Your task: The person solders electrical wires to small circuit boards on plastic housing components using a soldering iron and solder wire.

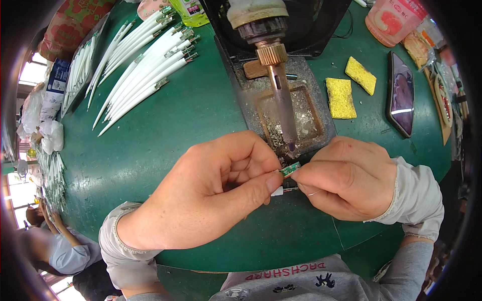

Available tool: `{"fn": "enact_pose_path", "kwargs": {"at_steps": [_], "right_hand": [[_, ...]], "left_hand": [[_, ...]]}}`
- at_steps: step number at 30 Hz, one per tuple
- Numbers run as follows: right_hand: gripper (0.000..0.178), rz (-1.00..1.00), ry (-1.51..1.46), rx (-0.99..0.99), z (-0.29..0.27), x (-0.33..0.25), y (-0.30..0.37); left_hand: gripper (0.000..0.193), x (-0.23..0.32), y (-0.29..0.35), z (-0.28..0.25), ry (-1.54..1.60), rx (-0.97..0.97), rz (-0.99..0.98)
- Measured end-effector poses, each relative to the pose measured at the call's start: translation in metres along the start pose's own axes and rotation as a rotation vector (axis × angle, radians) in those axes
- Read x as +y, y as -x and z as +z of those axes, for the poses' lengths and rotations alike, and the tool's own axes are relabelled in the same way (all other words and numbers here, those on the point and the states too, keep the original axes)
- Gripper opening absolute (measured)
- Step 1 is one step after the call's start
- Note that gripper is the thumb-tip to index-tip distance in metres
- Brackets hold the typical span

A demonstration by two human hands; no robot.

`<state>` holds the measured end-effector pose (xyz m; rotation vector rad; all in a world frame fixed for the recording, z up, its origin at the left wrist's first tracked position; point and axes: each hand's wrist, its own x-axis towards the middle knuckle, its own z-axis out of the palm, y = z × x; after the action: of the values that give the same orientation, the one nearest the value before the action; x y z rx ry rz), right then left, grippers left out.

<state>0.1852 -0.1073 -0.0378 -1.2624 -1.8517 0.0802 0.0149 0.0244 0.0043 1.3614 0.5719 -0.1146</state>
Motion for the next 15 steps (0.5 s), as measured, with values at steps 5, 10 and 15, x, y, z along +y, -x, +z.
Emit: {"fn": "enact_pose_path", "kwargs": {"at_steps": [5, 10, 15], "right_hand": [[0.03, 0.062, -0.062, -0.053, 0.0, 0.0, -0.001], [0.023, 0.252, -0.284, -0.196, -0.007, -0.005, -0.007], [0.023, 0.467, -0.356, -0.187, -0.014, -0.01, -0.011]], "left_hand": [[0.016, -0.001, -0.001, 0.002, -0.006, 0.056, 0.047], [0.015, -0.002, -0.002, -0.001, -0.015, 0.093, 0.086], [0.014, 0.0, -0.003, -0.001, -0.011, 0.1, 0.076]]}}
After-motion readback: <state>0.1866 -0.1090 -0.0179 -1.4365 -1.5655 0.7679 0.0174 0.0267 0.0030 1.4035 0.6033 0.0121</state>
